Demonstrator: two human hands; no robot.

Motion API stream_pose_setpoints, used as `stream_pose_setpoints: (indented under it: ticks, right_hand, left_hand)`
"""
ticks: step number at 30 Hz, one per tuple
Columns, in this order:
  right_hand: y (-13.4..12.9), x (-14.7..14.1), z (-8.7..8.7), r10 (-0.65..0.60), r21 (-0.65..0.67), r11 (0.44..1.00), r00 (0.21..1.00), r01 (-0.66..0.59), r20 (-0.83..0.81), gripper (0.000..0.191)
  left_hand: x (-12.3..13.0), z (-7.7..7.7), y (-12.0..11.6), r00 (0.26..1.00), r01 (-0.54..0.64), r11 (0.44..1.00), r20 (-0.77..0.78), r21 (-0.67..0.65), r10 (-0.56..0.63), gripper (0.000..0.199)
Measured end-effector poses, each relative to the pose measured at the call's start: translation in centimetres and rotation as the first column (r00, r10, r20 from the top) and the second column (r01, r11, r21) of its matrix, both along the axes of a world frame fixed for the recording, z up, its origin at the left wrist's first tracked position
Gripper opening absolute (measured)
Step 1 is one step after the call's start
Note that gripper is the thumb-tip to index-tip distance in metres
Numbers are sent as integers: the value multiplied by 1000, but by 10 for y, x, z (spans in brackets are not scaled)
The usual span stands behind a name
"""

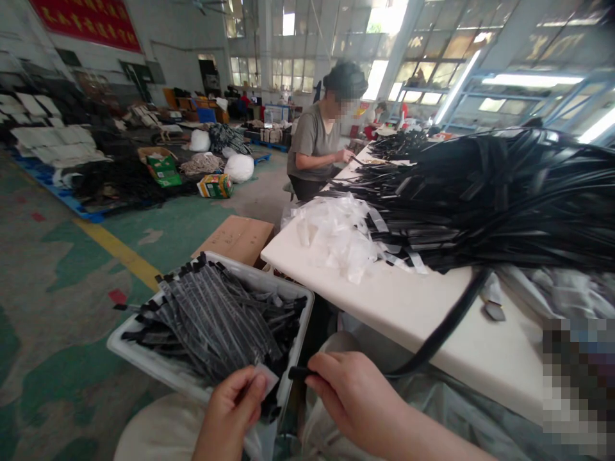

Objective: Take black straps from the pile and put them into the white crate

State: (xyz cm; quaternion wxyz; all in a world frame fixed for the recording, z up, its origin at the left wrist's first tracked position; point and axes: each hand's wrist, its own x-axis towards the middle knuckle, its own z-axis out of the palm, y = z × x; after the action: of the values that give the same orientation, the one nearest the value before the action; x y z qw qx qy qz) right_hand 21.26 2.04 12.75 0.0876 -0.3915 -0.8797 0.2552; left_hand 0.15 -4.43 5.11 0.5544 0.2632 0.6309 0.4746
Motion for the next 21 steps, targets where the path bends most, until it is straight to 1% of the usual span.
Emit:
stream_pose_setpoints:
  ticks: [3,5,10,17,21]
  right_hand:
    - [1,-1,3,23,-5,1000,1000,-22,15,17]
    - [1,-3,7,41,-5,999,999,-40,22,17]
    - [5,-10,15,69,-3,998,995,-69,66,16]
    - [5,-17,13,63,15,998,994,-65,90,18]
    - [4,-18,16,91,16,995,987,-94,130,18]
  left_hand:
    - [-2,3,2,995,76,984,-69,159,-66,44]
    - [-4,6,3,989,128,966,-95,226,-109,42]
    - [-6,6,4,986,147,961,-113,233,-123,36]
    - [-2,13,6,978,167,960,-157,225,-134,27]
    - [-4,11,7,982,146,959,-150,241,-112,25]
